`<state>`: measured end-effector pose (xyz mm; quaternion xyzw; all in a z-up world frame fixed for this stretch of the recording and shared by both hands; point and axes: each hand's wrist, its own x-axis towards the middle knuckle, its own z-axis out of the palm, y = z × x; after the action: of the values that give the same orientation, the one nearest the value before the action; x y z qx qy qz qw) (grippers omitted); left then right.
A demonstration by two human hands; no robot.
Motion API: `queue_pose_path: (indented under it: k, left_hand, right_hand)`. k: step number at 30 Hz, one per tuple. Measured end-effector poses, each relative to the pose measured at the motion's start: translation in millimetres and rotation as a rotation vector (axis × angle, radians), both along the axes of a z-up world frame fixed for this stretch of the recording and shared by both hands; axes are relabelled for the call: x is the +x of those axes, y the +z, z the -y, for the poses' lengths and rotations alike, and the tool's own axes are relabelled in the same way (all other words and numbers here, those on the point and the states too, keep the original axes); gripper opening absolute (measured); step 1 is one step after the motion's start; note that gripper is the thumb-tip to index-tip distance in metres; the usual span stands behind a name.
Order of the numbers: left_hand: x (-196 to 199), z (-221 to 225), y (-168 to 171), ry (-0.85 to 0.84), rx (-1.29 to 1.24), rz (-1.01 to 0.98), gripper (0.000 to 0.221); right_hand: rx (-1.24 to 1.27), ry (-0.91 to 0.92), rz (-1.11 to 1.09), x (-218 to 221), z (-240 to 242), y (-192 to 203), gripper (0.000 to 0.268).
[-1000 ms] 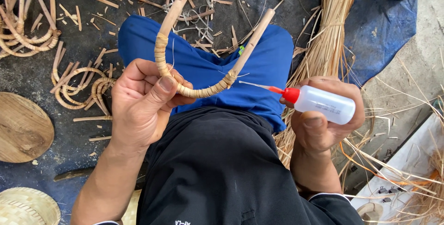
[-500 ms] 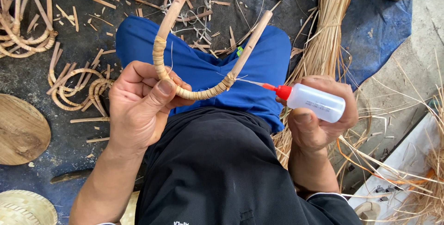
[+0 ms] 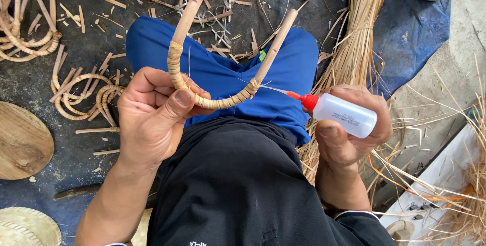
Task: The person sits on the floor of a rattan workshop and applies glue from a small squeeze bottle onto the wrapped sections of curved rattan handle frames, rotating each piece to coat the bindings, then sets finished pieces aside and picks up the next frame to repeat the gluing.
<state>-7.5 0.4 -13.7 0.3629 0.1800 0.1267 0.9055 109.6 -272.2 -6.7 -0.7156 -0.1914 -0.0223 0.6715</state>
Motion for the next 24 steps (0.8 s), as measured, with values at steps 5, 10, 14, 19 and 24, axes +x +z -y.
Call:
queue_pose_path:
  k: [5, 10, 14, 19, 24]
  left_hand:
    - [-0.3, -0.2, -0.5, 0.007, 0.001, -0.003, 0.014]
    - [0.3, 0.1, -0.6, 0.008, 0.003, 0.004, 0.014]
    - [0.0, -0.5, -2.0, 0.005, 0.012, 0.011, 0.014]
    - [-0.2, -0.4, -2.7, 0.005, 0.009, 0.01, 0.015]
    - [-0.1, 1.0, -2.6, 0.004, 0.011, 0.004, 0.015]
  right_hand:
    - [-0.033, 0.005, 0.01, -0.2, -0.1, 2.0, 0.053]
    - [-0.038, 0.01, 0.023, 0.5, -1.4, 3.0, 0.051]
    - [-0.051, 0.001, 0.007, -2.4, -3.0, 5.3, 0.05]
    - [0.063, -0.008, 0.016, -2.7, -1.2, -2.4, 0.051]
    - [0.001, 0.004, -0.003, -1.8, -4.8, 5.4, 0.051]
